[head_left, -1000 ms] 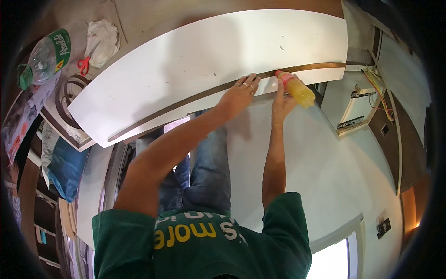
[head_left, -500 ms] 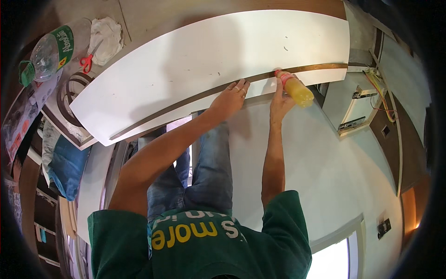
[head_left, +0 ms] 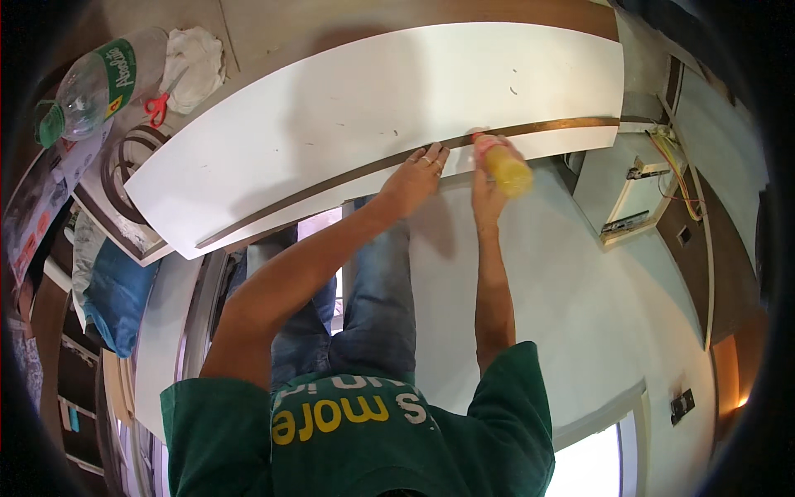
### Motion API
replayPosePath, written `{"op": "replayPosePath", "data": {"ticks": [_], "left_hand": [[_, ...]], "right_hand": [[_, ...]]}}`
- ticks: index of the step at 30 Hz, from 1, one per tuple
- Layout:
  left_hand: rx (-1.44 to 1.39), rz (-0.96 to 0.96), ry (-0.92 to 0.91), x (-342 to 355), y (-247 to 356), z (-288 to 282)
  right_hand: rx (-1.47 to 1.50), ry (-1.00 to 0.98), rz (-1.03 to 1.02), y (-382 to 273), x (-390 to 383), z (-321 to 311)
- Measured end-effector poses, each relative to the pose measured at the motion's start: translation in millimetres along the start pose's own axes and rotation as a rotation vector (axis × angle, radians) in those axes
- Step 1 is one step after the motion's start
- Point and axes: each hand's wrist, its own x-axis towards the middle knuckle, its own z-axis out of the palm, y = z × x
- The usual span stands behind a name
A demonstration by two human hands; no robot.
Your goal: The person measures and cuts a strip of brown edge banding using scissors, then wipes the surface of a white cabinet panel. They apply adhesive from a bottle along the edge of the panel and press the cut edge banding strip onto the adhesive to attach it.
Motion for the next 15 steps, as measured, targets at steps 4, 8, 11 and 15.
{"op": "replayPosePath", "data": {"ticks": [4, 8, 11, 15], "left_hand": [[0.024, -0.005, -0.053, 1.0, 0.7, -3.7], [0.039, 0.0, -0.061, 1.8, 0.7, -4.6], [0.025, 0.003, -0.064, 0.8, 0.0, -4.7], [0.022, 0.01, -0.044, 0.0, -0.6, -4.1]], "right_hand": [[0.275, -0.011, 0.463, -2.6, 1.7, -5.2], [0.014, -0.066, 0.062, -0.6, 2.1, -8.7], [0.285, 0.017, 0.375, 4.8, -2.2, -6.9], [0.031, 0.007, 0.225, 14.8, 0.2, -12.2]]}}
